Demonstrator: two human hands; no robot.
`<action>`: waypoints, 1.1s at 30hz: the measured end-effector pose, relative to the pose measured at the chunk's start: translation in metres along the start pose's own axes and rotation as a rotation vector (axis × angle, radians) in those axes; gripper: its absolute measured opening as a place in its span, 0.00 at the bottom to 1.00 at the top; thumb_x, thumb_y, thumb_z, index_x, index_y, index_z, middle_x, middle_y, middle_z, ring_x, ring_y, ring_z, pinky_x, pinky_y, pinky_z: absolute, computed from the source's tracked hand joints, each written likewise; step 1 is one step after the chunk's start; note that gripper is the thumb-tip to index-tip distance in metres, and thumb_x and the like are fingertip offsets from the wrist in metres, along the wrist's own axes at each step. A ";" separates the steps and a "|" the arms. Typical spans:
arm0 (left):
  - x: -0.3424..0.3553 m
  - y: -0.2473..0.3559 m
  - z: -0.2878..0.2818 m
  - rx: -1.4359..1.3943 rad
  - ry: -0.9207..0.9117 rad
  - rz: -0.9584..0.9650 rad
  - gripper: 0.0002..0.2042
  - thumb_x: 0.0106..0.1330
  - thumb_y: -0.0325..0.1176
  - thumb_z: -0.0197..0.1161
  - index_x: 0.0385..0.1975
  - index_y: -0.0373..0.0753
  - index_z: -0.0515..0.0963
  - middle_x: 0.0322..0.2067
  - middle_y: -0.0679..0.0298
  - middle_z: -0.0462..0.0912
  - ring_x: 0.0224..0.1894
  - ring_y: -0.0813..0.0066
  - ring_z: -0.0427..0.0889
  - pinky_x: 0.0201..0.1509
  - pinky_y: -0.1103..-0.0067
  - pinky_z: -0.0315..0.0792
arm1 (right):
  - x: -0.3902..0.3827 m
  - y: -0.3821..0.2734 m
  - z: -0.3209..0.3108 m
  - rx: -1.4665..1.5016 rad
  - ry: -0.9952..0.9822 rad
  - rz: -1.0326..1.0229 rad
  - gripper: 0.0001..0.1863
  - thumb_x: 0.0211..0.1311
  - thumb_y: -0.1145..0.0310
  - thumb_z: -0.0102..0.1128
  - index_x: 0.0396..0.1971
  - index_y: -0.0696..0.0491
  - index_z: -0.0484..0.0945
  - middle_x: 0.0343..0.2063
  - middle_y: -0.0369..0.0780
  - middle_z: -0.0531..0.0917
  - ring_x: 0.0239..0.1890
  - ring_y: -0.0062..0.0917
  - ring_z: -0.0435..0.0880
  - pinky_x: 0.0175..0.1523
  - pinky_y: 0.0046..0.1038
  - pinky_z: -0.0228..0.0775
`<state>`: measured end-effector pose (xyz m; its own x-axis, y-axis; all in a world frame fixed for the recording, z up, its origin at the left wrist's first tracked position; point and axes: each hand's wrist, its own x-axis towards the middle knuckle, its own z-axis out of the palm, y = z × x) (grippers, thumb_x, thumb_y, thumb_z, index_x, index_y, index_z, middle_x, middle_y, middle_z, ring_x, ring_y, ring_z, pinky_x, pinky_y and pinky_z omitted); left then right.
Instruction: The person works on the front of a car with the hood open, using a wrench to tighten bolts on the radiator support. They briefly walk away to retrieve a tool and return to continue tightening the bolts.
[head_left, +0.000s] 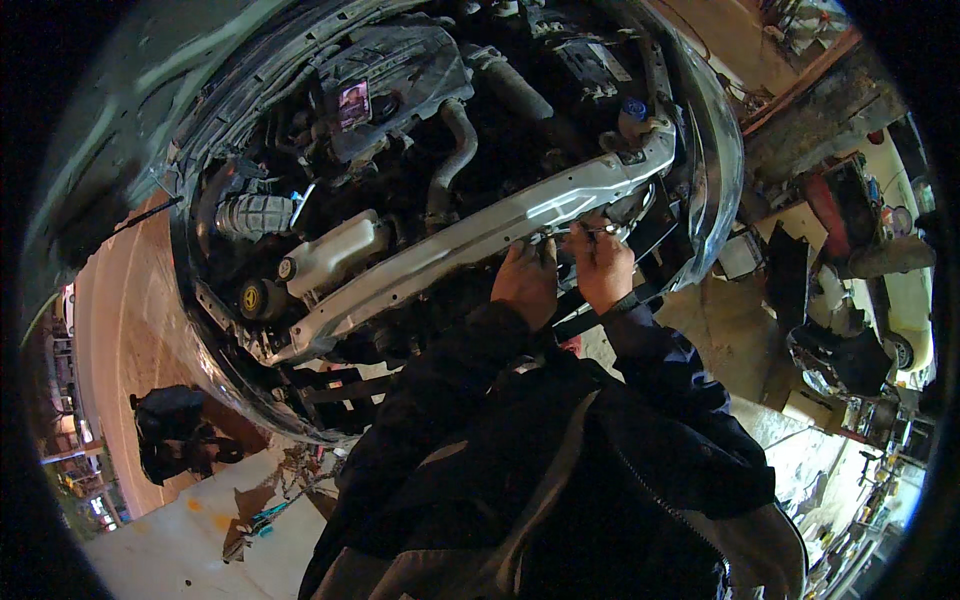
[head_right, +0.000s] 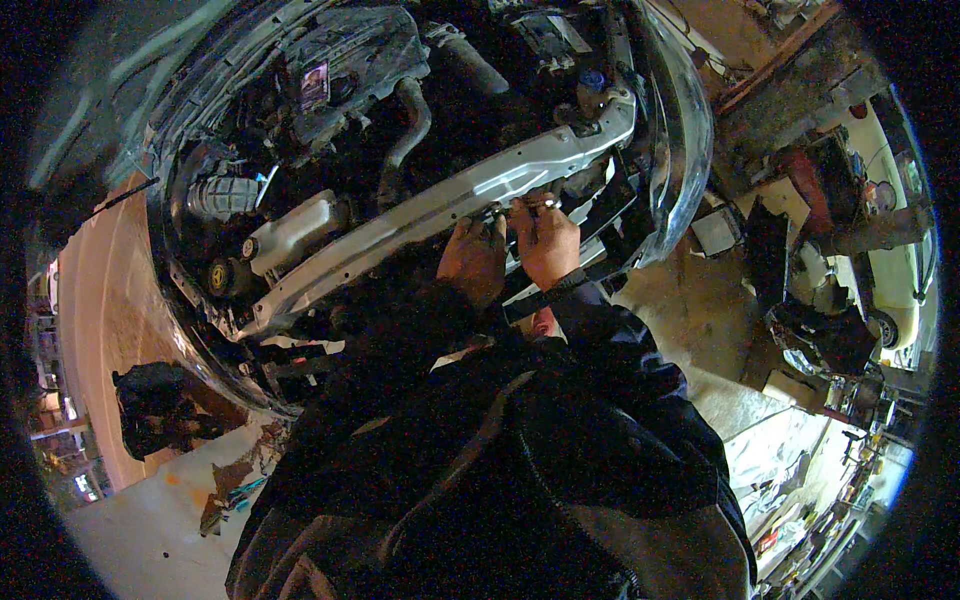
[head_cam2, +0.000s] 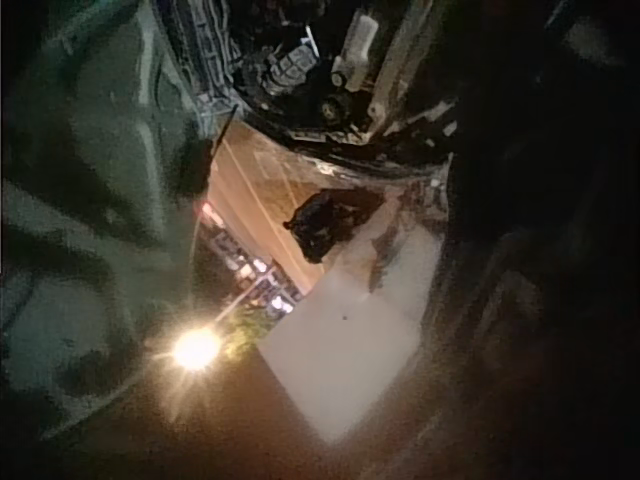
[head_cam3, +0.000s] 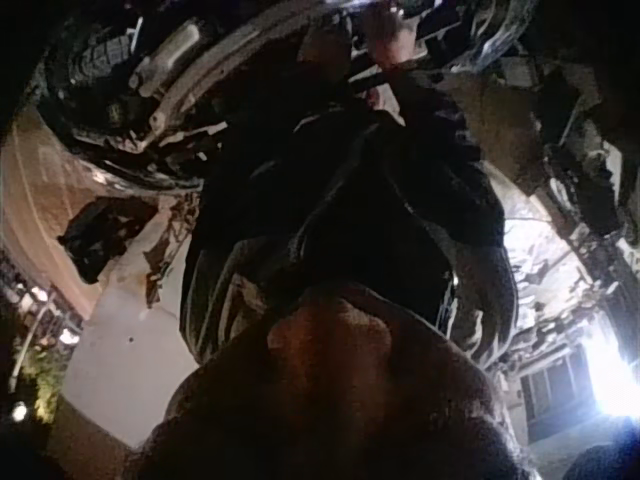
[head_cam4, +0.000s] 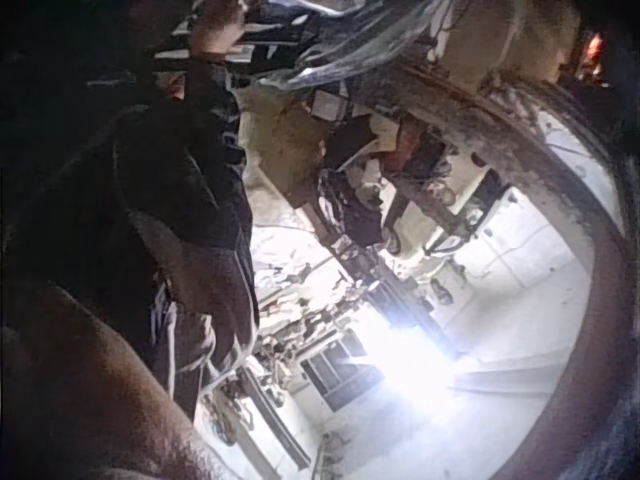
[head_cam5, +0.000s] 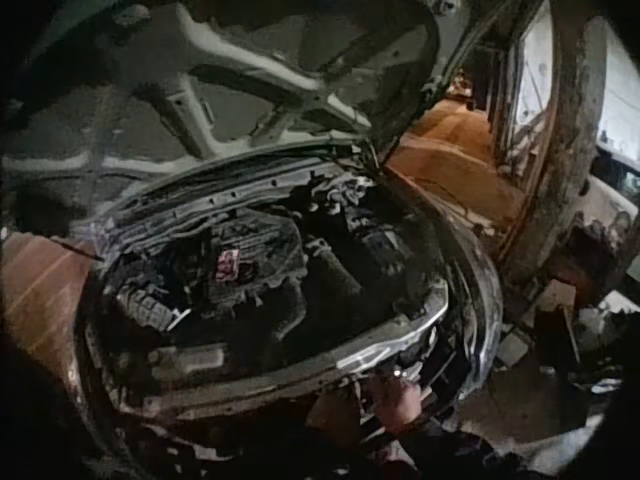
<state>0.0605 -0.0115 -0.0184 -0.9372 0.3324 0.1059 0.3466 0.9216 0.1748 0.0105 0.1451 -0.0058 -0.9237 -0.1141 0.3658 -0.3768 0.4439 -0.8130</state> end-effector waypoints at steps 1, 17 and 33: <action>0.000 -0.001 0.000 -0.011 -0.030 -0.005 0.28 0.64 0.31 0.55 0.62 0.19 0.73 0.47 0.43 0.87 0.60 0.53 0.82 0.76 0.62 0.60 | 0.000 -0.004 -0.001 -0.100 -0.032 -0.049 0.08 0.73 0.67 0.66 0.40 0.57 0.84 0.32 0.45 0.88 0.30 0.40 0.90 0.35 0.37 0.81; -0.001 -0.001 0.011 0.016 0.072 -0.016 0.21 0.67 0.30 0.54 0.56 0.24 0.78 0.48 0.45 0.86 0.58 0.52 0.80 0.74 0.60 0.61 | 0.023 0.028 0.000 0.598 -0.093 0.467 0.13 0.76 0.63 0.64 0.46 0.59 0.81 0.35 0.44 0.89 0.35 0.34 0.92 0.39 0.37 0.86; -0.001 -0.003 0.008 -0.001 0.088 0.053 0.27 0.65 0.32 0.55 0.61 0.19 0.74 0.46 0.44 0.88 0.58 0.53 0.83 0.76 0.61 0.61 | -0.007 0.013 -0.005 -0.130 -0.031 -0.061 0.10 0.75 0.66 0.65 0.46 0.57 0.83 0.32 0.46 0.89 0.30 0.41 0.90 0.35 0.37 0.80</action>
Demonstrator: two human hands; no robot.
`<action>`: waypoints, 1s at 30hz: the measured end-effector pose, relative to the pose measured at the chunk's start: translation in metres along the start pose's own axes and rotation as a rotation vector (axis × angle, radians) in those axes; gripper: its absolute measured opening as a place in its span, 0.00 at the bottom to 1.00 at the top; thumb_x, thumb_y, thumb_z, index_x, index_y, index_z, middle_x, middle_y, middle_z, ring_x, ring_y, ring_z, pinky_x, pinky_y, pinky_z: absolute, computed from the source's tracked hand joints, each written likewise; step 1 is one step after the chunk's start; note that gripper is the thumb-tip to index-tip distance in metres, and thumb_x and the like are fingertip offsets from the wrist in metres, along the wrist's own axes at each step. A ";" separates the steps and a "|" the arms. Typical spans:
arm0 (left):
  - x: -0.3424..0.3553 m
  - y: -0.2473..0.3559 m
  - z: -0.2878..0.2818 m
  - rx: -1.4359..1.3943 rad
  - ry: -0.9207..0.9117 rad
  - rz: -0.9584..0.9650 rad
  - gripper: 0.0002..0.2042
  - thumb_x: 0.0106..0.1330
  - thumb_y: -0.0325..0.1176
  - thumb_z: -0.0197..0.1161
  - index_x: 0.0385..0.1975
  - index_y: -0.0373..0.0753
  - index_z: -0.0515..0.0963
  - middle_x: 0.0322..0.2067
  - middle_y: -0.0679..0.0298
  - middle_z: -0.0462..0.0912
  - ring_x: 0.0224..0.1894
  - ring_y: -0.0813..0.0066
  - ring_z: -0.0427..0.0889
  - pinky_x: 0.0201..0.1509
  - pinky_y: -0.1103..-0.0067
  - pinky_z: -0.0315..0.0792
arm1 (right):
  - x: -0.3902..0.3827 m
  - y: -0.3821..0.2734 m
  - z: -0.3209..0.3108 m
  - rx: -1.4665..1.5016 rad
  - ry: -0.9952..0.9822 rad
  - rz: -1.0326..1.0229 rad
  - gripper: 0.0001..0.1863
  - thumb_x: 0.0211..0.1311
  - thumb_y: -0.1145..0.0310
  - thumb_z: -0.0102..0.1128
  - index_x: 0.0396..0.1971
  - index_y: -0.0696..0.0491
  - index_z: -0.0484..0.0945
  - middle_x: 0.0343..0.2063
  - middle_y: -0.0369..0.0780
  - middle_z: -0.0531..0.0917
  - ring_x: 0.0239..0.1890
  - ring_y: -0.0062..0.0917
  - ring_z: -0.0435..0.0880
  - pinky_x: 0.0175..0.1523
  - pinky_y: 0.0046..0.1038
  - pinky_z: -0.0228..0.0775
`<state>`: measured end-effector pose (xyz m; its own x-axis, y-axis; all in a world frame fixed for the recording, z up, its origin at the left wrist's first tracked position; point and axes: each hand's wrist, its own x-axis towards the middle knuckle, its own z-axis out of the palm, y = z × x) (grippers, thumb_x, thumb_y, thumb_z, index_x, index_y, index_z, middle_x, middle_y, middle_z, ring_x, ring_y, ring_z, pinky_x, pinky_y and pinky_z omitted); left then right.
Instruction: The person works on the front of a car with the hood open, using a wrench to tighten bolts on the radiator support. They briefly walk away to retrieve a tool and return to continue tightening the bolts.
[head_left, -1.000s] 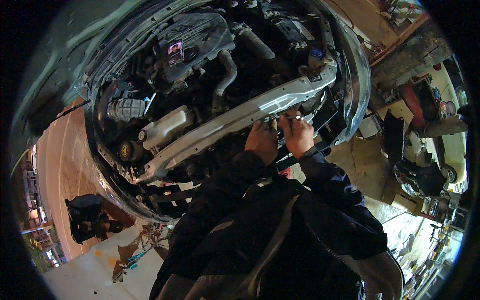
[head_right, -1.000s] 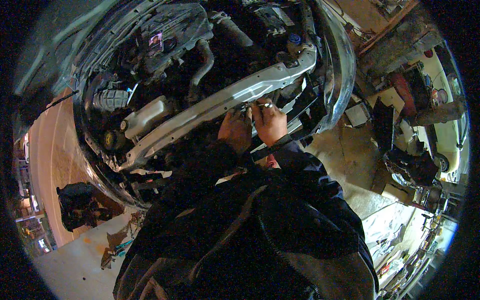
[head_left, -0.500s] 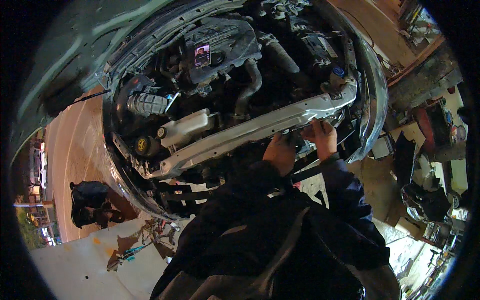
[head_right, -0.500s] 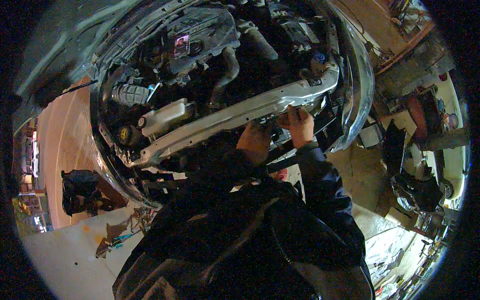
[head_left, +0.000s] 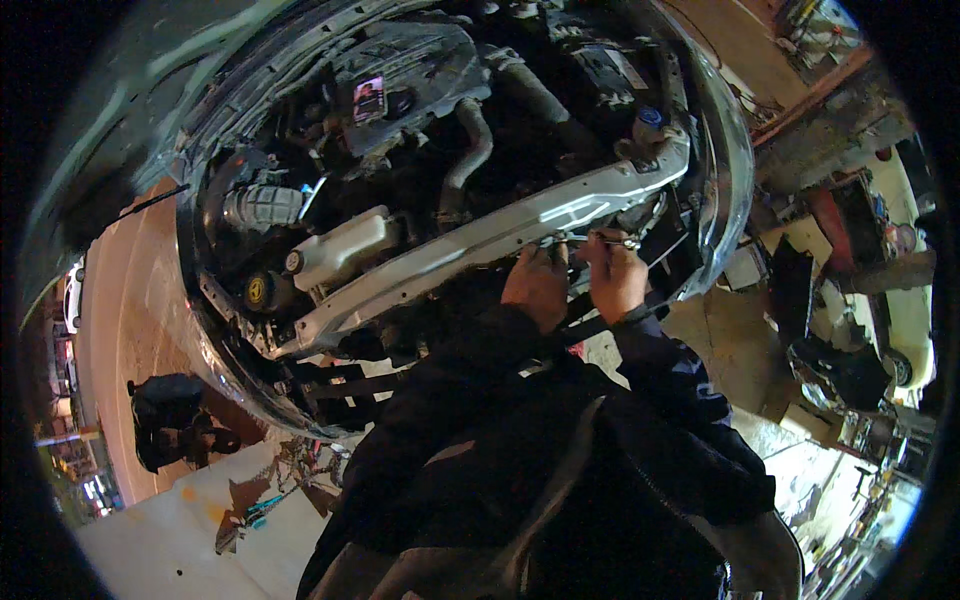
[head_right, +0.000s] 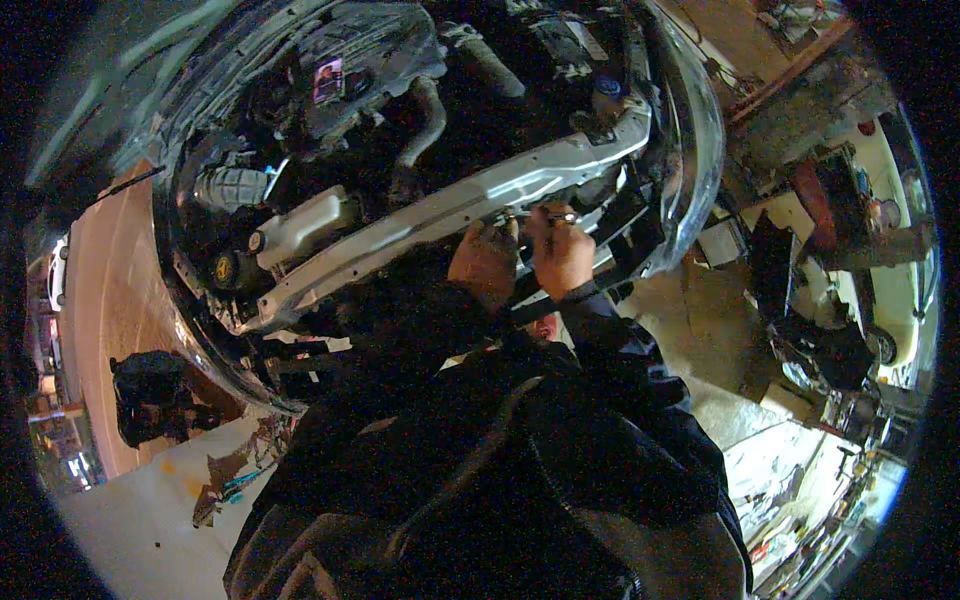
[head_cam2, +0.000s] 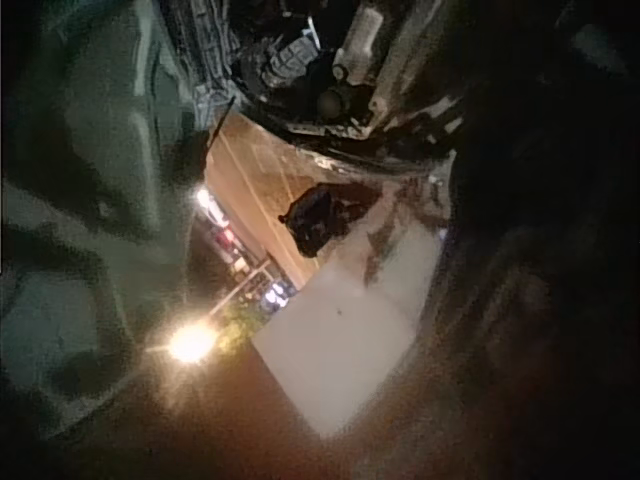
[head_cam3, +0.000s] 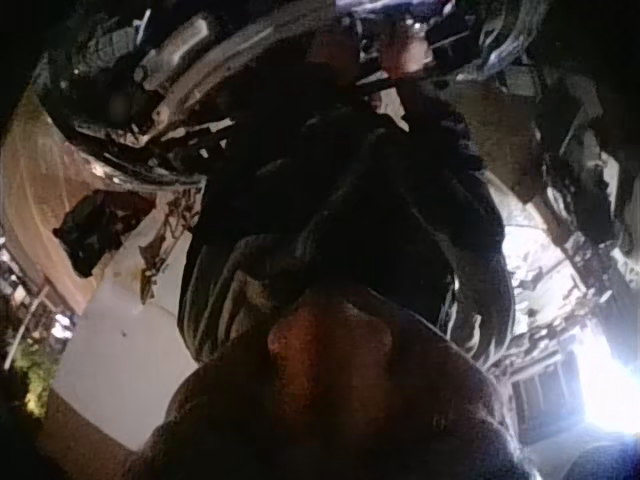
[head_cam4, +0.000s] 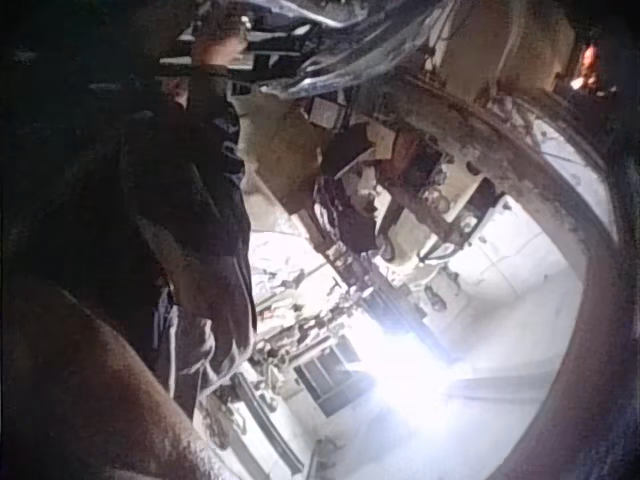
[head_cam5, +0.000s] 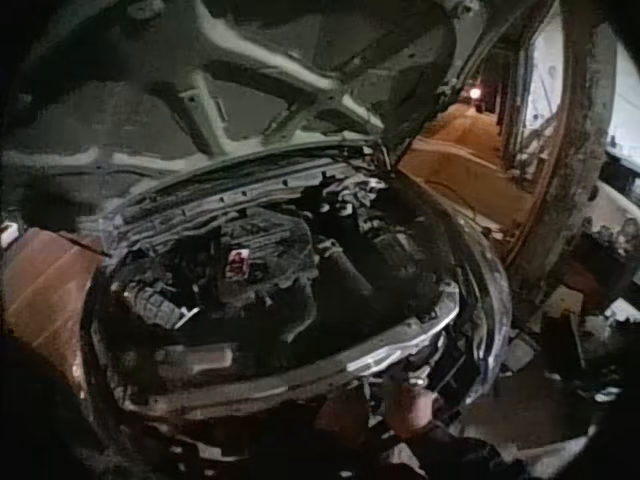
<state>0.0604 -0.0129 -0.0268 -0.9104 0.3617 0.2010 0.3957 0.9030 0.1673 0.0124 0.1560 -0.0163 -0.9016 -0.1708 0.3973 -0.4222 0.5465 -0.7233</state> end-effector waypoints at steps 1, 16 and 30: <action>-0.001 0.001 0.001 -0.012 0.015 -0.013 0.27 0.65 0.32 0.55 0.61 0.19 0.74 0.46 0.44 0.87 0.58 0.53 0.83 0.76 0.61 0.61 | -0.001 -0.003 0.003 0.008 0.026 -0.062 0.09 0.73 0.66 0.66 0.45 0.56 0.83 0.32 0.46 0.89 0.29 0.44 0.89 0.34 0.39 0.79; -0.002 -0.002 -0.002 -0.101 -0.037 -0.039 0.25 0.64 0.32 0.57 0.58 0.20 0.76 0.44 0.46 0.88 0.58 0.51 0.81 0.73 0.58 0.62 | 0.011 -0.017 0.009 0.063 -0.038 0.020 0.07 0.74 0.68 0.64 0.41 0.57 0.82 0.35 0.43 0.88 0.34 0.36 0.91 0.37 0.37 0.83; -0.001 0.000 0.000 0.022 0.067 -0.039 0.26 0.64 0.32 0.56 0.59 0.17 0.75 0.41 0.45 0.87 0.55 0.54 0.81 0.72 0.63 0.62 | 0.023 0.011 0.000 0.526 -0.018 0.384 0.14 0.79 0.64 0.59 0.46 0.63 0.79 0.32 0.44 0.89 0.32 0.30 0.91 0.40 0.33 0.87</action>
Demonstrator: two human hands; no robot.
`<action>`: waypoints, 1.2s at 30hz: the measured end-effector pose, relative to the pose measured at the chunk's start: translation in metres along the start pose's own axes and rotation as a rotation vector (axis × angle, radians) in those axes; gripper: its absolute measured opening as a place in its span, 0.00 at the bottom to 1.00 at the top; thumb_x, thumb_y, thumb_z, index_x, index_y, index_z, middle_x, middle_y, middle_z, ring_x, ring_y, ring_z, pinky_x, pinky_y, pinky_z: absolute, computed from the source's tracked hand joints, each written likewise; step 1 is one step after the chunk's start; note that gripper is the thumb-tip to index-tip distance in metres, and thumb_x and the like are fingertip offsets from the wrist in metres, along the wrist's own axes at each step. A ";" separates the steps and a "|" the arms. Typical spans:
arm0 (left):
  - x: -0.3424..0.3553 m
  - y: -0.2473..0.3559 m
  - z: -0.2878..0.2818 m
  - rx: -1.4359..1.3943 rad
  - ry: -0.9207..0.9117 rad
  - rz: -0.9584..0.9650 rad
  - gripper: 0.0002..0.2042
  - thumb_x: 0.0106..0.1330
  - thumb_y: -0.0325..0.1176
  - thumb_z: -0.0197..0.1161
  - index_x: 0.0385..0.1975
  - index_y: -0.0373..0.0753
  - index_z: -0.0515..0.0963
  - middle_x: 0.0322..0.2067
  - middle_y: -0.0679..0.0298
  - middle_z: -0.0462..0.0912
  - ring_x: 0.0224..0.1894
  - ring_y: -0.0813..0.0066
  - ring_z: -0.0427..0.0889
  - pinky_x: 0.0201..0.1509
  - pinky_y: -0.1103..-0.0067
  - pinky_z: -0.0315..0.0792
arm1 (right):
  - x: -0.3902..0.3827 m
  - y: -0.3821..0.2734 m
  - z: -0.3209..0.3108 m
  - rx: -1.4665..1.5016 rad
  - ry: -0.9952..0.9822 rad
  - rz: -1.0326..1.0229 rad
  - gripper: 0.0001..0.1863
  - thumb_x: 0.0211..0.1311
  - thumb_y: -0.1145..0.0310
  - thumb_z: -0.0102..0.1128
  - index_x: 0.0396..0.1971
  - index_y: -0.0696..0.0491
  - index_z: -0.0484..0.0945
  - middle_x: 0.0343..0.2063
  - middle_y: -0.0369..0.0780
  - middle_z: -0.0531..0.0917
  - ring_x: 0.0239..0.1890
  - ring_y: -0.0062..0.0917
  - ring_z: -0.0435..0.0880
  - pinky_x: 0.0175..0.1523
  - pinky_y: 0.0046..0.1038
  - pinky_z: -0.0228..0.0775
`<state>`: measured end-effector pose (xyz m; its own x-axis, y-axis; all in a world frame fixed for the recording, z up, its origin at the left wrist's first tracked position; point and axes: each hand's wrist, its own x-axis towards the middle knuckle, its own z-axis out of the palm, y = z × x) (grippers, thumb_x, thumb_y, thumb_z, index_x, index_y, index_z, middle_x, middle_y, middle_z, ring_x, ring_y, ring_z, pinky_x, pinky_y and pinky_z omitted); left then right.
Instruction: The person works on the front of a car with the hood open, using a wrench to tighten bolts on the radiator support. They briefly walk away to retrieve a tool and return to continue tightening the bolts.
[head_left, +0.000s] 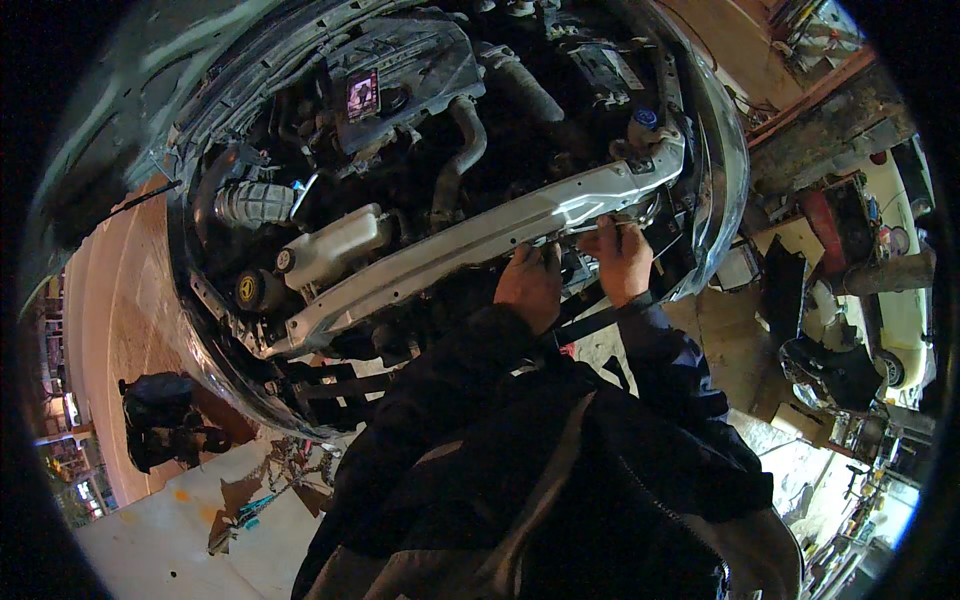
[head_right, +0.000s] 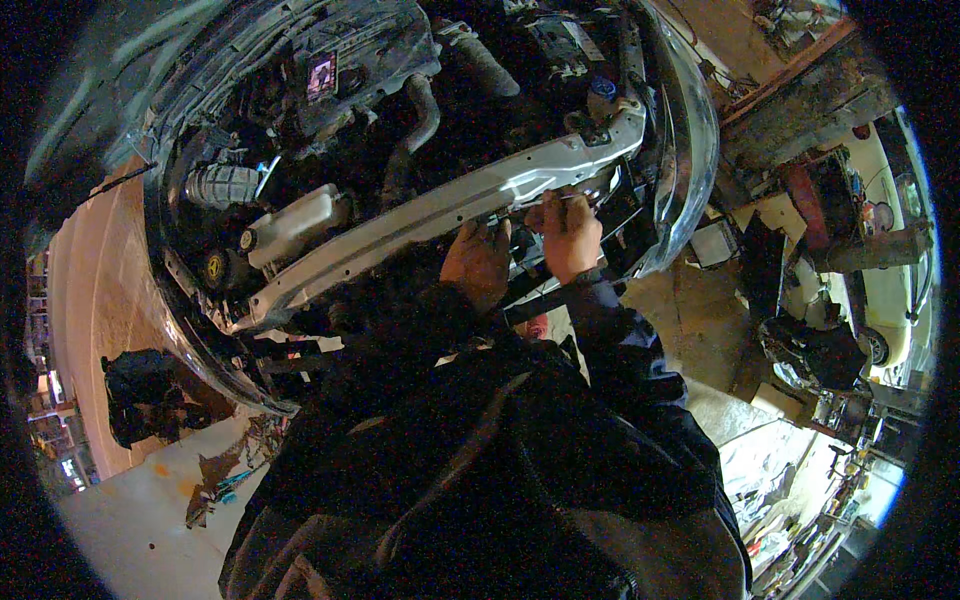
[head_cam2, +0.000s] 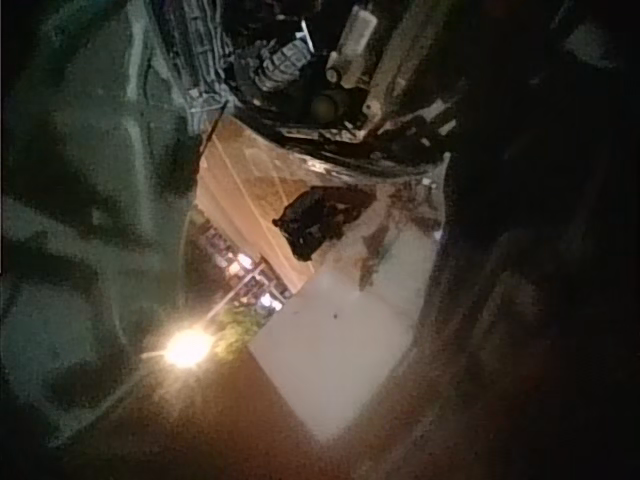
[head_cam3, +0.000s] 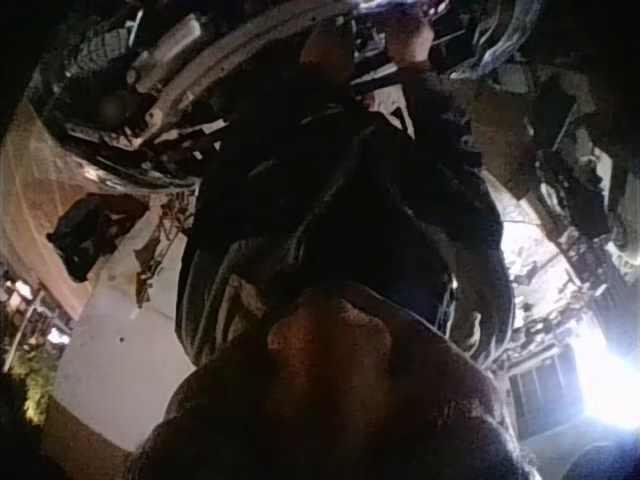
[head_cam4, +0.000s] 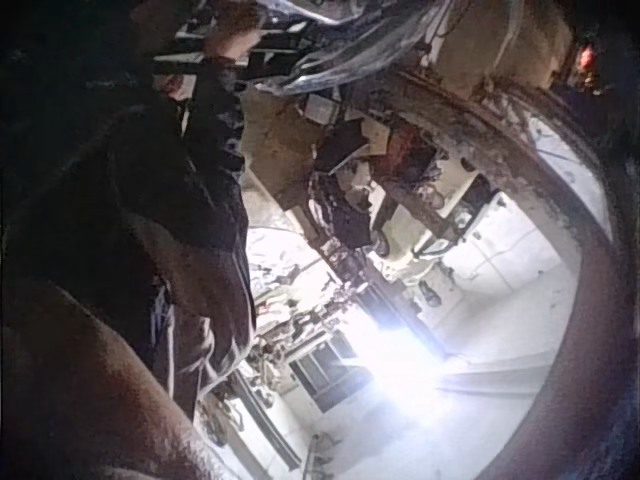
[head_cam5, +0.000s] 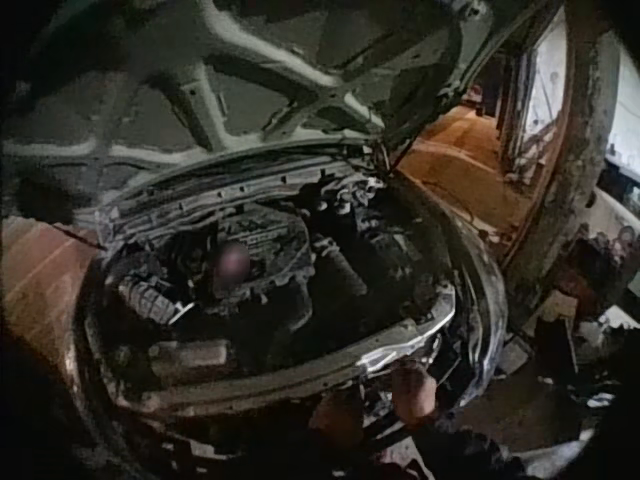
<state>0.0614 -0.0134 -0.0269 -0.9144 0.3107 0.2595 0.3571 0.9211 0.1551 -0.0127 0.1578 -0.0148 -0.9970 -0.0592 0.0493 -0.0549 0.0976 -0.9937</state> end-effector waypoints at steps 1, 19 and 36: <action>0.000 0.000 0.001 -0.030 -0.011 -0.002 0.27 0.64 0.32 0.56 0.59 0.17 0.74 0.41 0.44 0.87 0.54 0.53 0.81 0.72 0.62 0.62 | -0.006 -0.001 0.002 -0.113 0.005 -0.076 0.14 0.79 0.64 0.60 0.46 0.63 0.79 0.32 0.44 0.89 0.32 0.30 0.91 0.40 0.32 0.86; -0.002 -0.002 0.004 -0.147 -0.261 -0.042 0.25 0.66 0.33 0.57 0.61 0.25 0.75 0.52 0.46 0.86 0.63 0.51 0.79 0.77 0.59 0.60 | -0.028 -0.025 0.024 -0.750 -0.069 -0.588 0.08 0.70 0.67 0.68 0.40 0.57 0.83 0.40 0.41 0.88 0.35 0.43 0.89 0.38 0.40 0.83; -0.005 0.001 0.006 -0.107 -0.011 -0.037 0.20 0.65 0.33 0.58 0.53 0.26 0.81 0.46 0.48 0.86 0.53 0.54 0.81 0.72 0.59 0.63 | -0.012 -0.001 0.014 -0.326 -0.067 -0.095 0.11 0.75 0.66 0.65 0.44 0.61 0.81 0.36 0.44 0.90 0.34 0.34 0.93 0.38 0.34 0.85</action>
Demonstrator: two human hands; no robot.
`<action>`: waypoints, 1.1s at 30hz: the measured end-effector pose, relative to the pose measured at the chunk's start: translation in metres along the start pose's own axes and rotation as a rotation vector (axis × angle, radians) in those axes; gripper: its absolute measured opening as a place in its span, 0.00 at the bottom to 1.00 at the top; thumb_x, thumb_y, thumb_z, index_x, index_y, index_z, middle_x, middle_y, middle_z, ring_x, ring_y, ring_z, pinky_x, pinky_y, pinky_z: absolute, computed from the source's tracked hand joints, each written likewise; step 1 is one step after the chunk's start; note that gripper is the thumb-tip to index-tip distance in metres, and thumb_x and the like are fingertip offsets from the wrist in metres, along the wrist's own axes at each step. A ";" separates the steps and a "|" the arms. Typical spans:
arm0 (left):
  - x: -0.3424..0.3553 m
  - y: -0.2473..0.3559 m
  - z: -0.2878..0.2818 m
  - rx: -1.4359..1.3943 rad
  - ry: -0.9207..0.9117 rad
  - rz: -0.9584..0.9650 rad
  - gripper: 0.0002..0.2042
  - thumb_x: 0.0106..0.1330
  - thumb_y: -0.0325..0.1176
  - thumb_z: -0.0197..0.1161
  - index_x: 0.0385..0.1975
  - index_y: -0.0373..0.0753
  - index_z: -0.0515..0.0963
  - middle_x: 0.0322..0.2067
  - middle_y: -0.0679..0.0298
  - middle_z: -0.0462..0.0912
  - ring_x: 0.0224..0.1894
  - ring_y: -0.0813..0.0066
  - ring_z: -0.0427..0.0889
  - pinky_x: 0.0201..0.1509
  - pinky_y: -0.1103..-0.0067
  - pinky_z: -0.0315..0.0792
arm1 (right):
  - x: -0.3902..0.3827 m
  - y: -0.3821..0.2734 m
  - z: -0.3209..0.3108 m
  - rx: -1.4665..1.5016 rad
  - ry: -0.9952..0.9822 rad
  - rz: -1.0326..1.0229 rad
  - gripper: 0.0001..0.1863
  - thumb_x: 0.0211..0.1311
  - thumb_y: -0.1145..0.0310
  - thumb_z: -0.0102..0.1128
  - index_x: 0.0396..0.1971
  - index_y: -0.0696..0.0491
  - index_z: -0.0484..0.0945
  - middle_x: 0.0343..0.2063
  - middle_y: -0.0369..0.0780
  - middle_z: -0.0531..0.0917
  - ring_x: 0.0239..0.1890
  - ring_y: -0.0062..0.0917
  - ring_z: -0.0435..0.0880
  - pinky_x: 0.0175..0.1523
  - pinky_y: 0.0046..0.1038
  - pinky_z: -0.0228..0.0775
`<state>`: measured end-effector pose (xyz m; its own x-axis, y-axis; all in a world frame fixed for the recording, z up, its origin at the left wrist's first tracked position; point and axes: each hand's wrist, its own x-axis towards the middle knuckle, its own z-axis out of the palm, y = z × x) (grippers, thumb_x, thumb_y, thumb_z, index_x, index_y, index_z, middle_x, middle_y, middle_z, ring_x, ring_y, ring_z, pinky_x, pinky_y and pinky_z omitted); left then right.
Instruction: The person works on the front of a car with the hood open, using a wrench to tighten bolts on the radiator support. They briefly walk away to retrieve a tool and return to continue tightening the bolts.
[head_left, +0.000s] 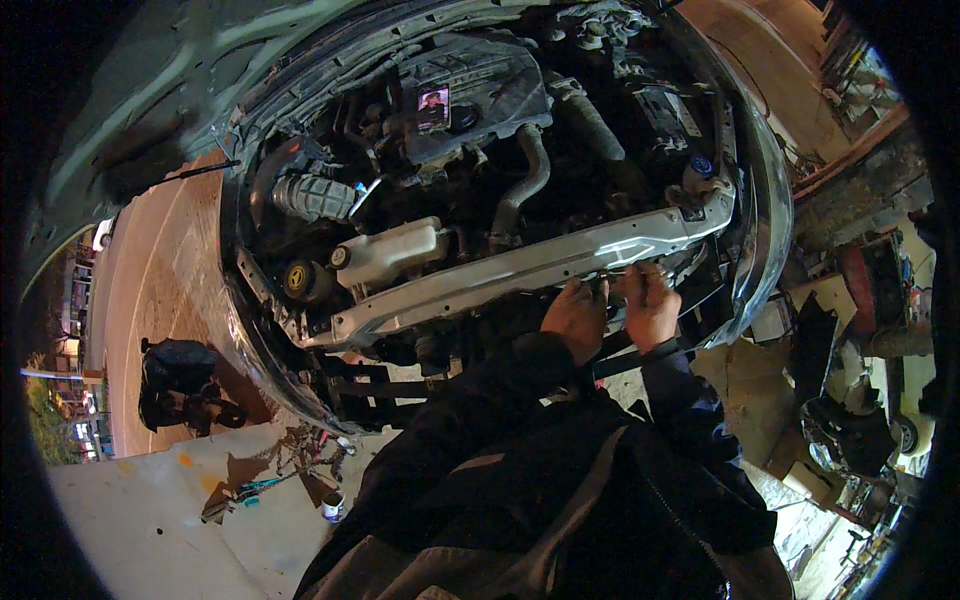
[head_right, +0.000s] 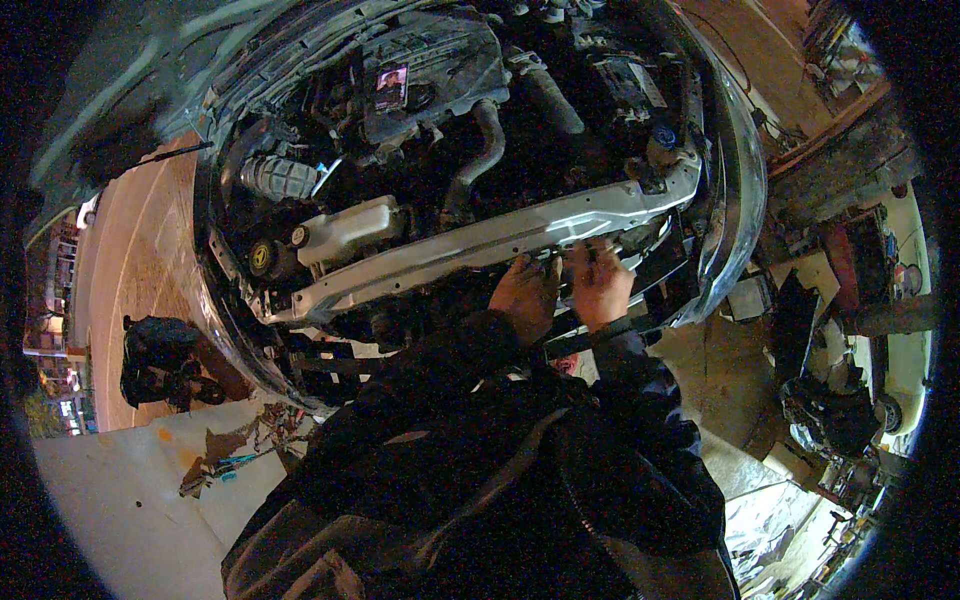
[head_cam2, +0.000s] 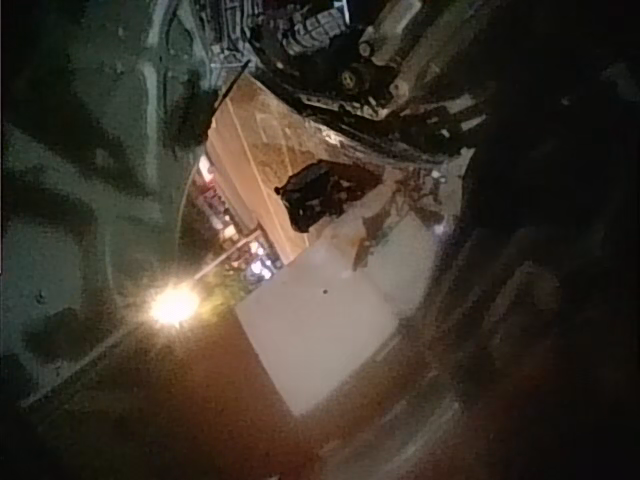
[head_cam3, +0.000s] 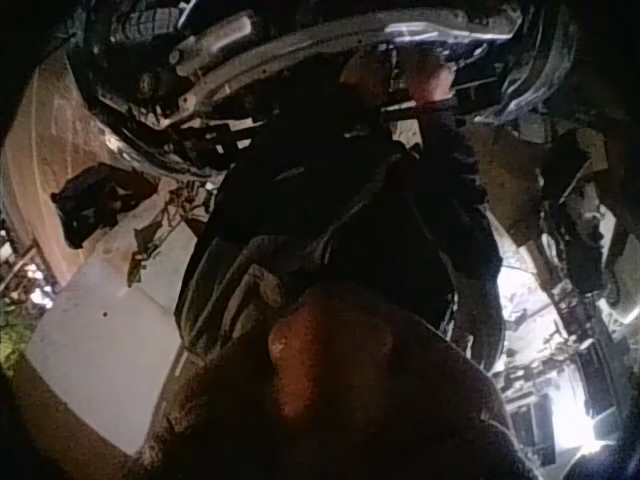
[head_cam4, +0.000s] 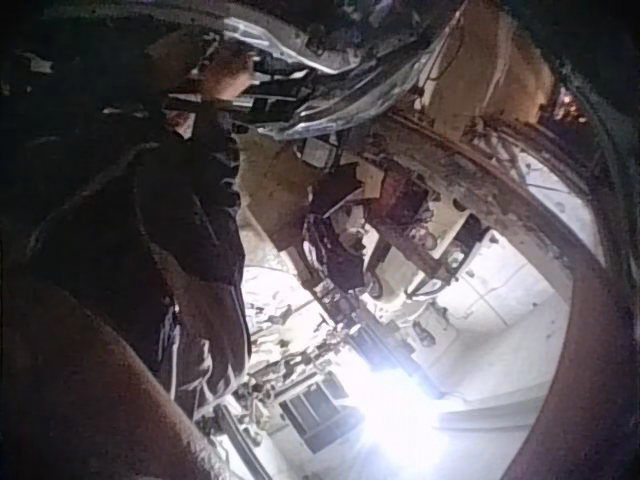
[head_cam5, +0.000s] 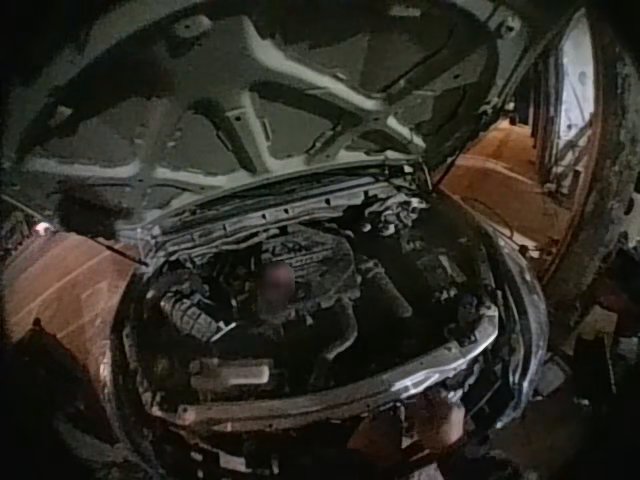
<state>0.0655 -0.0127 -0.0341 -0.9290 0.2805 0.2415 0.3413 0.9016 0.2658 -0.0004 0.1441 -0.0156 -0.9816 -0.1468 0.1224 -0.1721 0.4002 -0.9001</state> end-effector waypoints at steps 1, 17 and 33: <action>0.000 0.001 -0.001 0.059 -0.002 -0.002 0.21 0.65 0.33 0.58 0.53 0.26 0.81 0.46 0.48 0.85 0.53 0.55 0.81 0.72 0.59 0.63 | 0.006 0.007 -0.003 0.222 0.002 0.078 0.12 0.75 0.66 0.64 0.45 0.61 0.81 0.36 0.44 0.90 0.34 0.33 0.93 0.39 0.35 0.86; 0.008 0.002 -0.012 0.146 -0.191 0.039 0.29 0.67 0.35 0.55 0.64 0.18 0.71 0.42 0.47 0.88 0.58 0.55 0.81 0.75 0.61 0.60 | -0.004 -0.003 -0.010 -0.147 0.086 -0.110 0.12 0.79 0.67 0.62 0.42 0.63 0.81 0.30 0.43 0.90 0.33 0.25 0.92 0.39 0.29 0.84; 0.004 -0.005 -0.003 -0.011 -0.088 0.038 0.22 0.63 0.32 0.56 0.55 0.25 0.78 0.40 0.47 0.87 0.54 0.52 0.83 0.72 0.60 0.65 | -0.013 -0.030 0.004 -0.332 0.097 -0.404 0.08 0.69 0.68 0.69 0.41 0.56 0.82 0.38 0.45 0.88 0.35 0.44 0.89 0.36 0.41 0.83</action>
<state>0.0603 -0.0174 -0.0320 -0.9242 0.3423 0.1692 0.3774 0.8862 0.2687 0.0182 0.1309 0.0081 -0.8321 -0.2708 0.4840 -0.5397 0.5962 -0.5944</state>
